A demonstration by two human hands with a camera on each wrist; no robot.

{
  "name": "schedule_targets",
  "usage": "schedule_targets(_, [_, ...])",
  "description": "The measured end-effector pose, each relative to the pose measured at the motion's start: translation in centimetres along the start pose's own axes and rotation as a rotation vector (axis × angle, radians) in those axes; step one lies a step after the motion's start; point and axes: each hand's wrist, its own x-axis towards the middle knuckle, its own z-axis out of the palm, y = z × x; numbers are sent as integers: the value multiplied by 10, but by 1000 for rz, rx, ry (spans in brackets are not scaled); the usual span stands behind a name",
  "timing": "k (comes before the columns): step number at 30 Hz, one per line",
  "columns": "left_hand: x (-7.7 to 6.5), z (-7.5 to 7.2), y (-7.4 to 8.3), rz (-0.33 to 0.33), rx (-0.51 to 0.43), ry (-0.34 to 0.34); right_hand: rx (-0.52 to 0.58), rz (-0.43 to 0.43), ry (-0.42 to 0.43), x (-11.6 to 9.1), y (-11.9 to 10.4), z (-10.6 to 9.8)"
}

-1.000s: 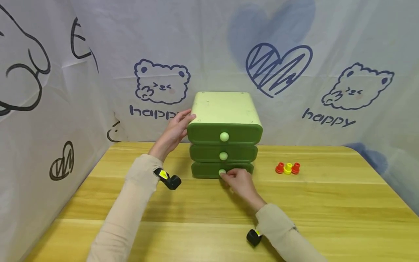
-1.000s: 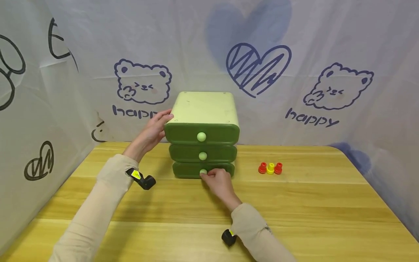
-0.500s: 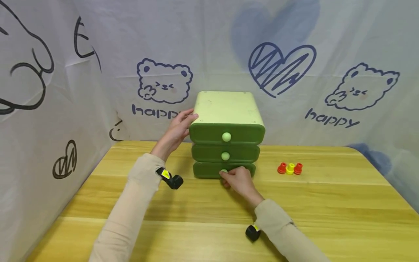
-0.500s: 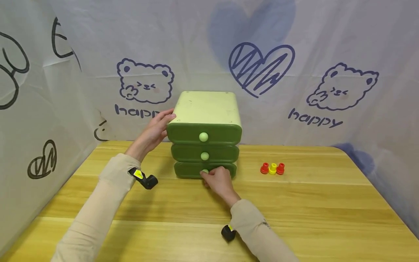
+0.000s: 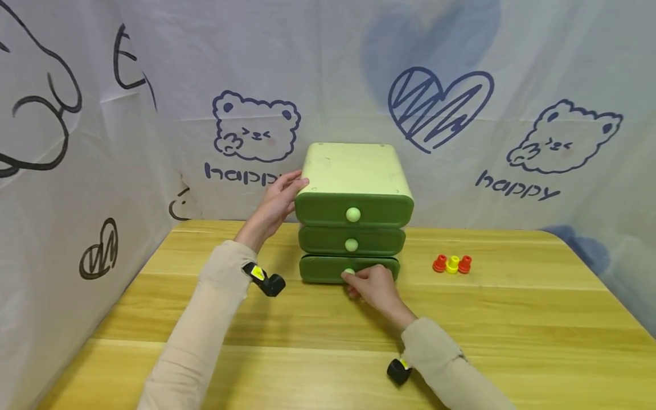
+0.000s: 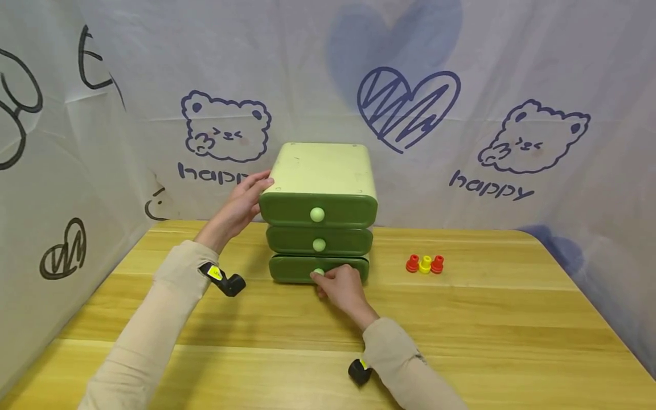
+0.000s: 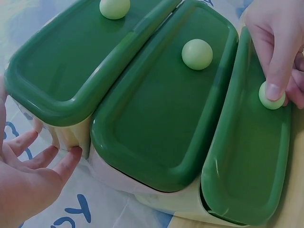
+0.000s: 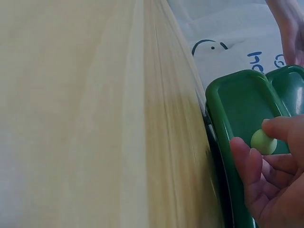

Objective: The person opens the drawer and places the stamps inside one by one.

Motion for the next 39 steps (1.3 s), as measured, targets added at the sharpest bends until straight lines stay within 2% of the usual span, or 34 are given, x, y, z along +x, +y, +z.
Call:
schedule_targets(7, [0, -1, -1, 9, -9, -5, -16, -3, -34, -6, -1, -2])
schedule_targets(20, [0, -2, -1, 13, 4, -18, -7, -23, -31, -17, -3, -4])
schedule_targets(31, [0, -2, 1, 16, 13, -28, 38, 2, -39, -31, -5, -5])
schedule_targets(39, [1, -1, 0, 20, -3, -33, 23, 6, -48, -44, -9, -6])
